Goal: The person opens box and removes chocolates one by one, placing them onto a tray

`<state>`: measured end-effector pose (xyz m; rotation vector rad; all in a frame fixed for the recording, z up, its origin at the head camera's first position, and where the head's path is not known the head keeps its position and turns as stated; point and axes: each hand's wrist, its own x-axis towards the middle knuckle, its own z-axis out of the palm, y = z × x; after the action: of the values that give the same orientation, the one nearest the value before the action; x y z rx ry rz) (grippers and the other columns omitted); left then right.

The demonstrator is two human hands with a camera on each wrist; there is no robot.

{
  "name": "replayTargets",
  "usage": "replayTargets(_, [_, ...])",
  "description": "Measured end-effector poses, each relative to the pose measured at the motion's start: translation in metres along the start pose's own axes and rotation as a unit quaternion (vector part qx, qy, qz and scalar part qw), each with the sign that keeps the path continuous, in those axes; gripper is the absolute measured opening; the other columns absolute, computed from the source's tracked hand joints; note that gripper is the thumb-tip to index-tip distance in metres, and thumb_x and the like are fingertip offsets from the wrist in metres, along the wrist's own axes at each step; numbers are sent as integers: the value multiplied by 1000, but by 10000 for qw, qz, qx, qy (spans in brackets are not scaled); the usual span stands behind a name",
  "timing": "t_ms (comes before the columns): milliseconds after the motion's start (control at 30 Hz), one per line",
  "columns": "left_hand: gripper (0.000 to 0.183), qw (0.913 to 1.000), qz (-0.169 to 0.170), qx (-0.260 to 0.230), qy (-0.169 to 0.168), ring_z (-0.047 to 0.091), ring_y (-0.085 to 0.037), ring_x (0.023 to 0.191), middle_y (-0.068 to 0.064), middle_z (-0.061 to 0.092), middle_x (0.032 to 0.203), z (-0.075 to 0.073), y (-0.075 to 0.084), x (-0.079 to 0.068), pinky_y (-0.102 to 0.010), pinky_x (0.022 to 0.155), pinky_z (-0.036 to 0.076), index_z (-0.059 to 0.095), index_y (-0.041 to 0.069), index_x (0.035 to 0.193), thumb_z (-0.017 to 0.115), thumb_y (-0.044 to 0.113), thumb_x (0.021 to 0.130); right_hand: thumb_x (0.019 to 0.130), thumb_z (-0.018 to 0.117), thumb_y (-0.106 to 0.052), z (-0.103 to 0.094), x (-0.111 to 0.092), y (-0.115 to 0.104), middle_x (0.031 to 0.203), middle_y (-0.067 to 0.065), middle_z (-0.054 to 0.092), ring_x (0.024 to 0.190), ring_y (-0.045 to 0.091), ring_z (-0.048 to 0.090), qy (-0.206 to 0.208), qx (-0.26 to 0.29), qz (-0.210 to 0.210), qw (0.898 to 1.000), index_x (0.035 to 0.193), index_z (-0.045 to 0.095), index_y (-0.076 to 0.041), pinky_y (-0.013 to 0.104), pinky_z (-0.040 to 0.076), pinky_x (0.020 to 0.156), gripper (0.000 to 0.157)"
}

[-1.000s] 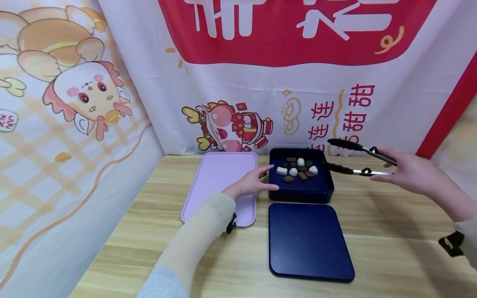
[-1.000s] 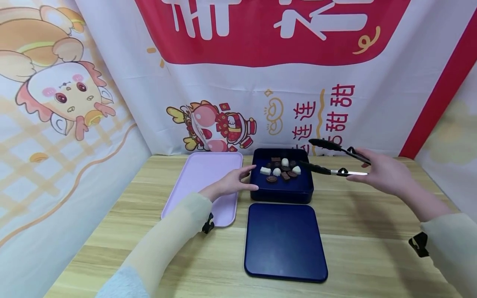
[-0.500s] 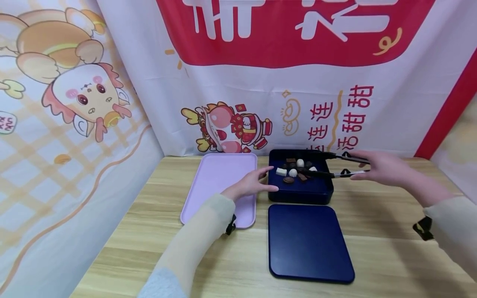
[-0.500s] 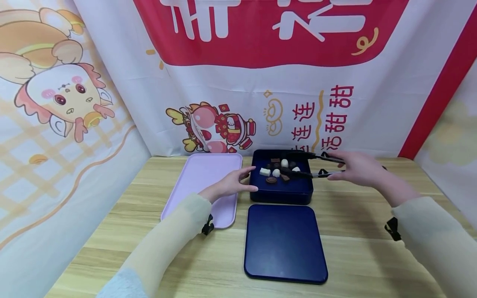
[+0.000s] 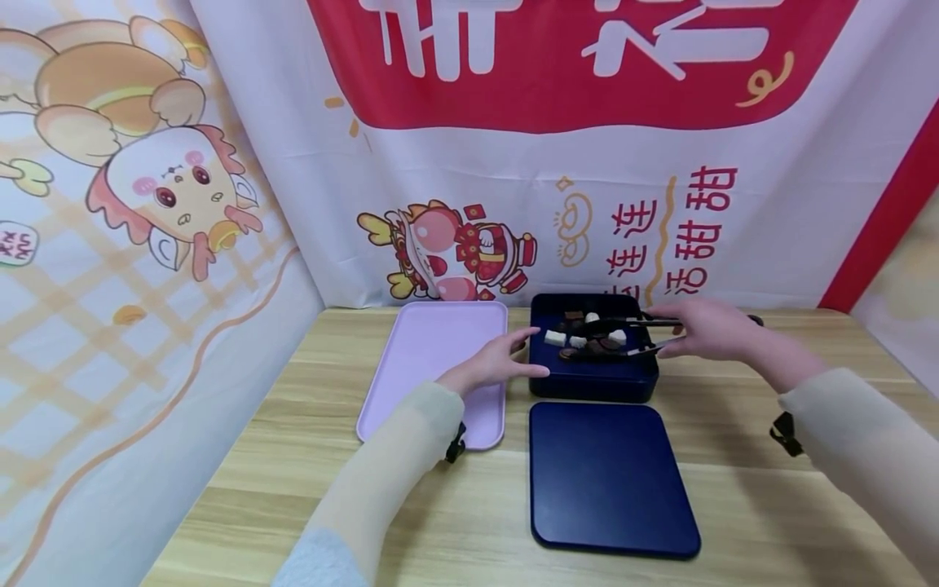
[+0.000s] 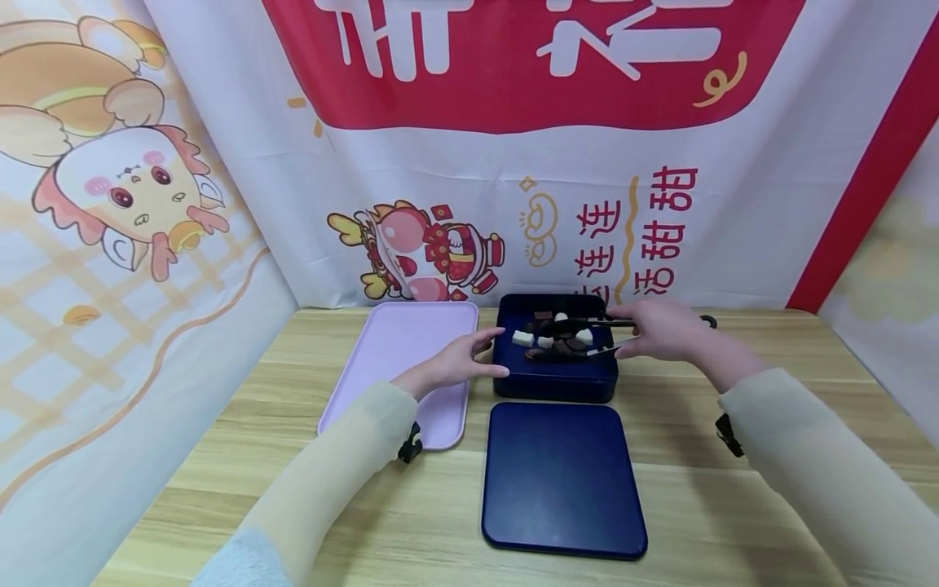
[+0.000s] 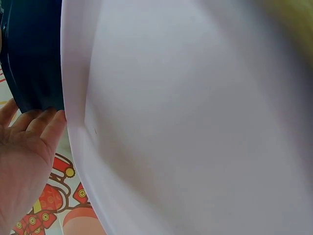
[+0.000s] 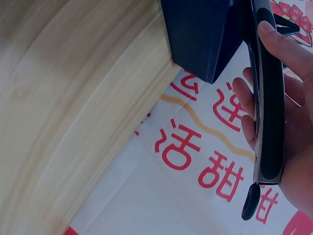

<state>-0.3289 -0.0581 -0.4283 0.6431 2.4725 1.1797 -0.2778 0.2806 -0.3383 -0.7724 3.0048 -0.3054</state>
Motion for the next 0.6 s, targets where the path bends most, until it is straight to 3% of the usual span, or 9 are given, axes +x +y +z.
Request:
replayTargets(167, [87,10000,-74,-12,26,33,-24,140,-6,31,156,1,2,-1,-39,112,31,34,25,152,78,44,80,81,79,-30,4,6,-4,90,1,68,71,11,59,-130,-129,63,9998,133,57,1,33,48,56,64])
replayTargets(367, [87,10000,-83,43,23,33,-23,140,-5,32,156,0,3,-2,-39,113,31,34,25,152,78,44,80,83,77,-27,6,8,-5,76,-3,62,61,11,50,-351,71,159,9992,134,55,1,30,38,51,63])
replayTargets(600, [87,9999,-112,83,-1,33,-23,140,-5,32,156,1,4,-2,-39,113,30,34,26,152,78,45,79,83,77,-27,10,13,-3,105,11,68,57,11,47,-355,-7,129,9993,133,57,0,31,39,54,61])
